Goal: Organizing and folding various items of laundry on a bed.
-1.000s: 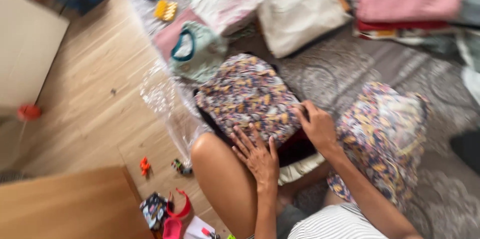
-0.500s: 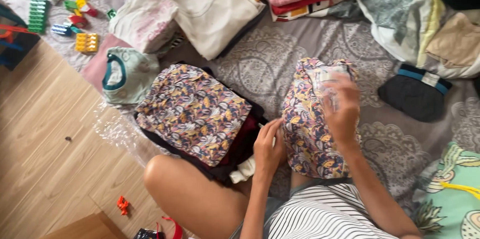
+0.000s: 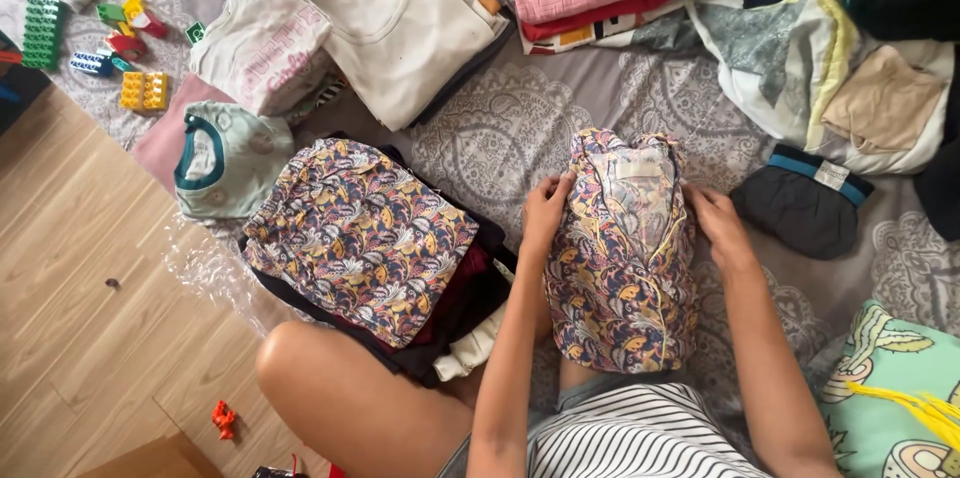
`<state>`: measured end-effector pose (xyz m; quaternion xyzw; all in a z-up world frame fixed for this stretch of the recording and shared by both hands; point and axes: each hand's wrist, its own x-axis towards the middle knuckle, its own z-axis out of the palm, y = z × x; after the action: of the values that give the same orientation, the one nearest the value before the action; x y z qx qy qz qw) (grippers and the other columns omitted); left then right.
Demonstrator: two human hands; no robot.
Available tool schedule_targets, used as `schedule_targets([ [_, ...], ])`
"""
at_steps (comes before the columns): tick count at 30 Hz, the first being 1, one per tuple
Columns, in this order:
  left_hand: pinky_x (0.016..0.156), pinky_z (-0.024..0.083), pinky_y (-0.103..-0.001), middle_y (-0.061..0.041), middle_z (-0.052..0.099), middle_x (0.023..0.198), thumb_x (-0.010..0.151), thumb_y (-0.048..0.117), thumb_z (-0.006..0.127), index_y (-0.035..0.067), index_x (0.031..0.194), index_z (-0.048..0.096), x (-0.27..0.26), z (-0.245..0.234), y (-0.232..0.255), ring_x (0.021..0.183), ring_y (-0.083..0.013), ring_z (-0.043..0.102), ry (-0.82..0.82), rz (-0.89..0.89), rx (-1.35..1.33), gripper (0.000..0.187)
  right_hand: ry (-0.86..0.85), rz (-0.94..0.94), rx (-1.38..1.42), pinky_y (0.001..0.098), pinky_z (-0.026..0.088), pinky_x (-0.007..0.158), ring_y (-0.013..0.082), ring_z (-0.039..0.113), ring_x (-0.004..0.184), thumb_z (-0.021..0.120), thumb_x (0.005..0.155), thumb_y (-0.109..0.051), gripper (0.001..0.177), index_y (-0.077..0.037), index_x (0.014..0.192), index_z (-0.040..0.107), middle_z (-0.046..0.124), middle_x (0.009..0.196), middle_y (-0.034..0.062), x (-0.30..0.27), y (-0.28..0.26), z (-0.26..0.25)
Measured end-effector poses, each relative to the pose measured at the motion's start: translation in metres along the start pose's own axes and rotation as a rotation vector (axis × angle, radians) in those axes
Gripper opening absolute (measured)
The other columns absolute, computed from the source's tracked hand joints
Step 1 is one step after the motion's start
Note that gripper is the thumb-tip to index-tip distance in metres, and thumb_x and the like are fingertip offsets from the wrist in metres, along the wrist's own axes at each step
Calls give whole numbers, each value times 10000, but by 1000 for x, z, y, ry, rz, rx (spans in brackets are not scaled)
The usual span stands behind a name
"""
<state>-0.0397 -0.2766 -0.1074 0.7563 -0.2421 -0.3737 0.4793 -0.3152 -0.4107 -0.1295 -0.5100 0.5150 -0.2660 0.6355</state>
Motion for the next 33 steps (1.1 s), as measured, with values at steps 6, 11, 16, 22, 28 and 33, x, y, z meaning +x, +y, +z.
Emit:
schedule_targets([
  [6, 796, 538, -392, -128, 747, 1009, 873, 402, 761, 43, 1079, 725, -6, -13, 27, 889, -289, 706, 194, 210, 18, 416, 164, -18, 196, 215, 481, 816, 66, 640, 938, 721, 980, -150, 166, -91, 1133, 690, 709, 1036, -33, -8, -36, 16],
  [11, 780, 508, -430, -129, 697, 967, 933, 287, 731, 50, 1038, 727, -30, -38, 77, 868, -322, 647, 353, 465, 158, 259, 161, -158, 310, 202, 517, 869, 49, 657, 974, 755, 965, -83, 234, -130, 1173, 657, 702, 1072, -42, -12, -55, 15],
  [16, 768, 501, -429, -127, 700, 938, 1008, 297, 654, 59, 1104, 655, -30, -46, 80, 845, -307, 658, 259, 372, 142, 256, 115, -36, 245, 209, 497, 743, 28, 655, 864, 740, 938, -105, 310, -139, 1243, 706, 726, 1026, -57, -16, -75, 7],
  [22, 765, 489, -387, -100, 679, 904, 1044, 338, 646, 69, 1226, 596, -15, -37, 60, 837, -225, 629, 17, 170, -99, 328, 146, -163, 165, 193, 497, 745, 21, 618, 829, 731, 1029, -118, 165, -71, 1183, 695, 700, 992, -62, -9, -68, -8],
  [28, 887, 501, -339, -119, 662, 1087, 863, 263, 824, 40, 1419, 472, -25, -39, 64, 983, -196, 639, -194, 104, -462, 694, 115, -386, 342, 187, 464, 807, 27, 574, 940, 697, 1127, -95, 150, -65, 1245, 609, 632, 1046, -29, -19, -63, -4],
  [33, 993, 521, -318, -145, 698, 1224, 798, 172, 863, 42, 1526, 389, -17, -32, 57, 1097, -190, 679, -345, -32, -740, 879, -3, -255, 312, 167, 529, 962, 48, 646, 1056, 689, 1032, -87, 368, -104, 1366, 536, 651, 1151, 1, -50, -107, 24],
])
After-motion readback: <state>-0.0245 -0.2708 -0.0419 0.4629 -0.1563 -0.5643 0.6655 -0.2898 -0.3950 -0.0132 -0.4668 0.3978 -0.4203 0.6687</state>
